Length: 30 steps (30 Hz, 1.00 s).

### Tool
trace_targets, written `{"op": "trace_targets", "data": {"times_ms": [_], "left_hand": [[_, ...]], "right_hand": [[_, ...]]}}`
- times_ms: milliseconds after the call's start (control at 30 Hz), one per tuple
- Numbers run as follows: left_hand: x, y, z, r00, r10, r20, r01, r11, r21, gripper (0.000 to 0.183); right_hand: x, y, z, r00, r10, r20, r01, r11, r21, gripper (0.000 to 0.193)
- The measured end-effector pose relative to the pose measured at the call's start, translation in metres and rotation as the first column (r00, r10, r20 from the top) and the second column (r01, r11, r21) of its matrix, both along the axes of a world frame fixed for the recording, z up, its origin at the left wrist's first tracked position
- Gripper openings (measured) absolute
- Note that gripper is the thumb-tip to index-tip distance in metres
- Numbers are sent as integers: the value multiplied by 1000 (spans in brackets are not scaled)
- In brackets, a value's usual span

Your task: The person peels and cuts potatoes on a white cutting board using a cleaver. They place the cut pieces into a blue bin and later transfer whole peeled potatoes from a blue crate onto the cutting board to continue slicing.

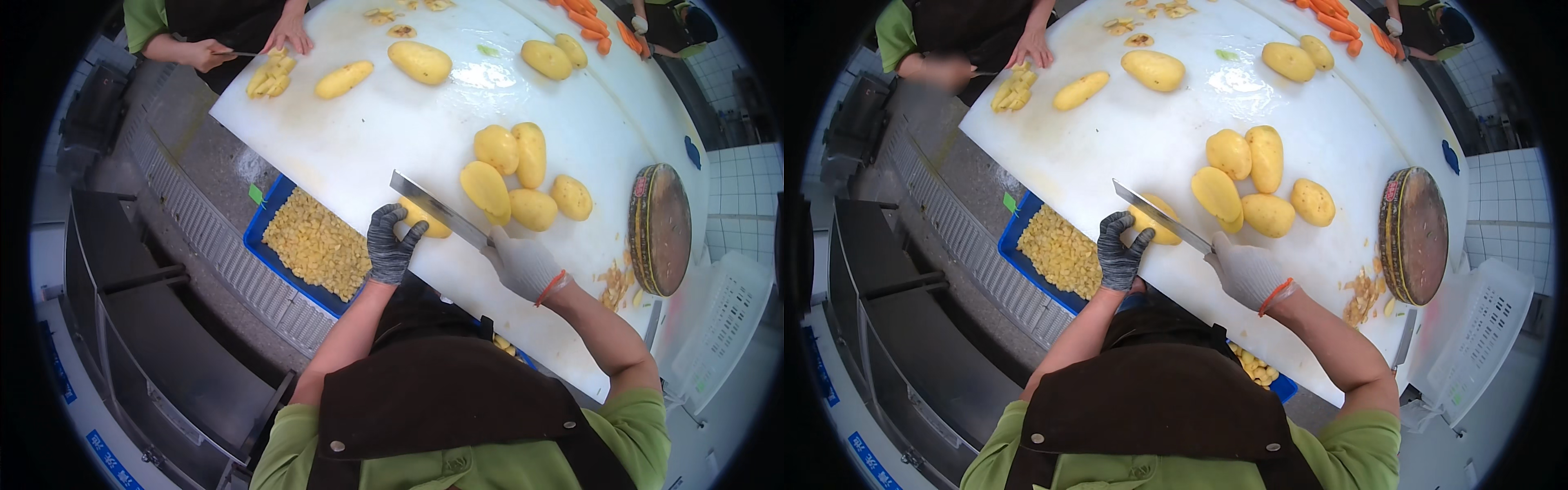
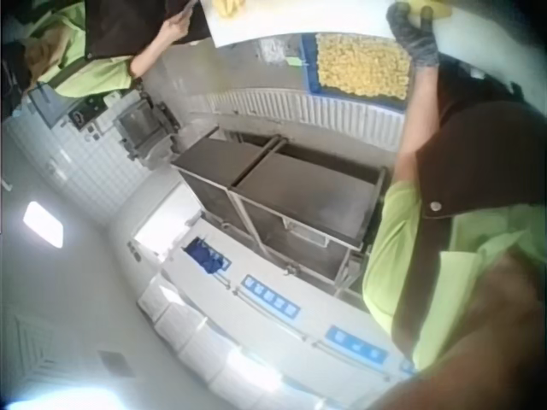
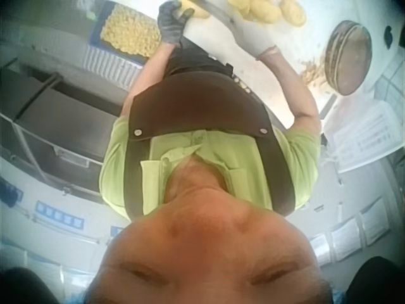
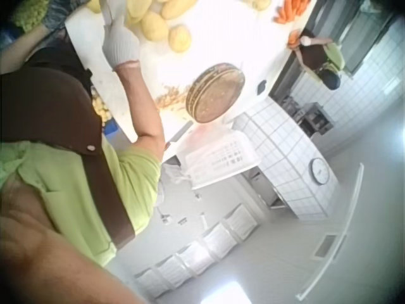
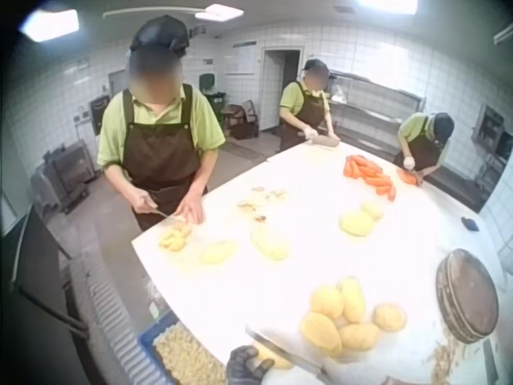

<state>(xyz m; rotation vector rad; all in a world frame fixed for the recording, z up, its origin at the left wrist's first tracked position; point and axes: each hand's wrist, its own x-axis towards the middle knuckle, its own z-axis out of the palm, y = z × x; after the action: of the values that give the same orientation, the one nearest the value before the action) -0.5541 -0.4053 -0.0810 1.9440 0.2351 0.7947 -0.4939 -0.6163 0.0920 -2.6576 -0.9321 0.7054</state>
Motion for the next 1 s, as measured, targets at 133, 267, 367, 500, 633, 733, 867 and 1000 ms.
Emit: {"op": "trace_targets", "data": {"times_ms": [133, 267, 367, 500, 633, 733, 867, 1000], "left_hand": [[-6, -2, 1, 1000, 8, -13, -8, 1000, 2, 43], [0, -2, 1, 1000, -4, -8, 4, 1000, -2, 43], [0, -1, 5, 1000, 14, 6, -14, 998, 62, 43], [1, 1, 9, 1000, -4, 11, 4, 999, 43, 41], [-8, -1, 6, 1000, -17, -3, 17, 999, -45, 28], [-11, -2, 5, 1000, -24, -20, 22, 996, -81, 18], [-11, -3, 8, 996, -27, -84, 23, 999, -49, 18], [-11, -6, 10, 998, 9, -60, -9, 1000, -2, 13]], "right_hand": [[0, 19, -14, 999, 7, -47, -10, 998, -69, 24], [5, 37, -61, 1000, 11, 19, -11, 1000, -8, 25], [4, 37, -59, 996, 34, 78, -39, 997, 68, 24], [0, 26, -27, 996, -34, 77, 23, 989, 144, 23], [-1, 12, -6, 999, -31, 38, 25, 991, 128, 21], [-5, 14, 5, 997, -58, -41, 59, 998, 12, 21], [-5, 17, 3, 999, -20, -27, 19, 999, -40, 22], [0, 24, -30, 990, 5, -138, -12, 999, -46, 26]]}}
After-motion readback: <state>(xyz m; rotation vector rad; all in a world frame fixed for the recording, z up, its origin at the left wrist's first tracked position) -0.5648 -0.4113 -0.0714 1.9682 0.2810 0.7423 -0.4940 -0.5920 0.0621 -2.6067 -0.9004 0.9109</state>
